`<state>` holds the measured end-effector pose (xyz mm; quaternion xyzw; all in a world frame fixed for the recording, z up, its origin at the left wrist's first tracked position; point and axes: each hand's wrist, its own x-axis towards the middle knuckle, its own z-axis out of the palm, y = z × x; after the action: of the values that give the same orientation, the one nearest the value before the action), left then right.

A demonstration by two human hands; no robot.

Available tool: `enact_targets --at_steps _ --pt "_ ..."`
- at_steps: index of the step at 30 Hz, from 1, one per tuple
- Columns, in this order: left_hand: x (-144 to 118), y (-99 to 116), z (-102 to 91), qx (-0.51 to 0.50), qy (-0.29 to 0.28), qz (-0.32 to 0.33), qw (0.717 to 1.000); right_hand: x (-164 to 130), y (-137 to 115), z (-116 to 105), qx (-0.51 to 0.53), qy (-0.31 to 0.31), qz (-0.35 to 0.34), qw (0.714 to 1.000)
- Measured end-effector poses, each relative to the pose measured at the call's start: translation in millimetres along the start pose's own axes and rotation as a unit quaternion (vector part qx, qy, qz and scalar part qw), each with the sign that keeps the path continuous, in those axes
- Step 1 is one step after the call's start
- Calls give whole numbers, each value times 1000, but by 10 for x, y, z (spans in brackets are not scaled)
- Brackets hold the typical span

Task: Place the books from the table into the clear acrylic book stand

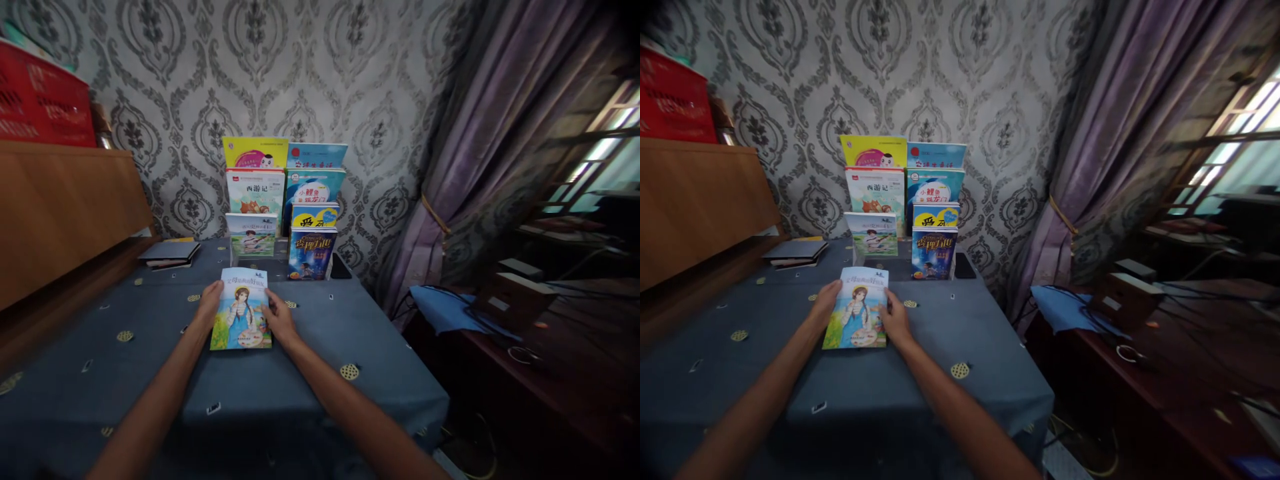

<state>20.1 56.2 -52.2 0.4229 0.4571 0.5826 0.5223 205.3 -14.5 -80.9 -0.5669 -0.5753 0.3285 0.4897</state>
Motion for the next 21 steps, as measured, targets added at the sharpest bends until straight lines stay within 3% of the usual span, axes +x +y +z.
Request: enact_targets --at_steps 6,10,17,21 --pt "-21 29 19 -30 6 12 999 31 50 -31 151 9 6 988" --pt "-30 38 23 -39 4 14 999 37 -1 -64 216 -21 12 976" --pt "-12 39 8 -29 28 -11 999 -28 -123 -115 268 -31 22 963" --pt "20 133 40 -25 -7 -9 1000 -22 -137 -137 276 -31 23 960"
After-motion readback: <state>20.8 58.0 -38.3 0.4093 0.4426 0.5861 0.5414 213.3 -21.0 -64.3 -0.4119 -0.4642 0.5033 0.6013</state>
